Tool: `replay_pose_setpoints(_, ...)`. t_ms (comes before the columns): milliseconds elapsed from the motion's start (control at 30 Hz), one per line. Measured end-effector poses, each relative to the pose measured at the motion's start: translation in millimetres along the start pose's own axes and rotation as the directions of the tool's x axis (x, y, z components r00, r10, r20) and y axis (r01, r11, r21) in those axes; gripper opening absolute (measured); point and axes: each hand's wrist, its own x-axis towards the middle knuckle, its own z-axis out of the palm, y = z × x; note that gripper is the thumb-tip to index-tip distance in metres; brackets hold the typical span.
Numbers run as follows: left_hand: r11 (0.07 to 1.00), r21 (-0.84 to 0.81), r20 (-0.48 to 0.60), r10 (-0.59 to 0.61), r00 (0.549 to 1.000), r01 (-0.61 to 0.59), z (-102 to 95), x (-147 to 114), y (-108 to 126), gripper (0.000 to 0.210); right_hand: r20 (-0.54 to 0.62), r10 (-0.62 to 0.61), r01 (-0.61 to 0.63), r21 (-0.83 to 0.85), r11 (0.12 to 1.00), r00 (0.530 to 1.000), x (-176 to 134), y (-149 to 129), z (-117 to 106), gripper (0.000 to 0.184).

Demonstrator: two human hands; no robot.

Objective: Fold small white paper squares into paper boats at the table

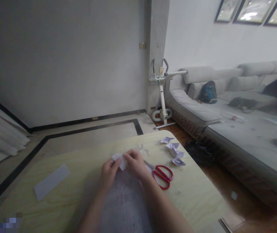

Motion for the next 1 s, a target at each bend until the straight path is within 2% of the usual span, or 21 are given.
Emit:
replay_pose_setpoints(167, 0.997, 0.071, 0.009, 0.032, 0.999, -0.032, -0.6, -1, 1, 0.035, -0.003, 0.024, -0.024, 0.008, 1.0, 1.0, 0, -1, 0, 0.025)
replay_pose_setpoints(333, 0.994, 0.093, -0.06, 0.066, 0.996, -0.06, -2.2, 0, 2, 0.033, 0.096, -0.011, 0.007, 0.044, 0.999, 0.995, -3, -3, 2, 0.017)
replay_pose_setpoints(500, 0.993, 0.095, -0.093, 0.078, 0.993, -0.069, -3.6, 0, 1, 0.034, 0.075, 0.01, -0.005, -0.071, 0.997, 0.997, -4, -3, 3, 0.019)
replay_pose_setpoints(800, 0.994, 0.09, -0.097, 0.065, 0.993, -0.056, -2.8, 0, 4, 0.032, 0.053, -0.052, 0.06, -0.157, 0.986, 0.997, -6, -12, 6, 0.013)
replay_pose_setpoints(933, 0.992, 0.109, -0.131, 0.072, 0.989, -0.058, -3.7, 1, 2, 0.032, 0.099, -0.018, 0.039, -0.212, 0.977, 0.995, -11, -19, 8, 0.017)
replay_pose_setpoints(1000, 0.991, 0.12, -0.139, 0.081, 0.987, -0.065, -4.4, 2, 1, 0.032, 0.124, -0.034, 0.067, -0.271, 0.96, 0.992, -12, -21, 8, 0.022)
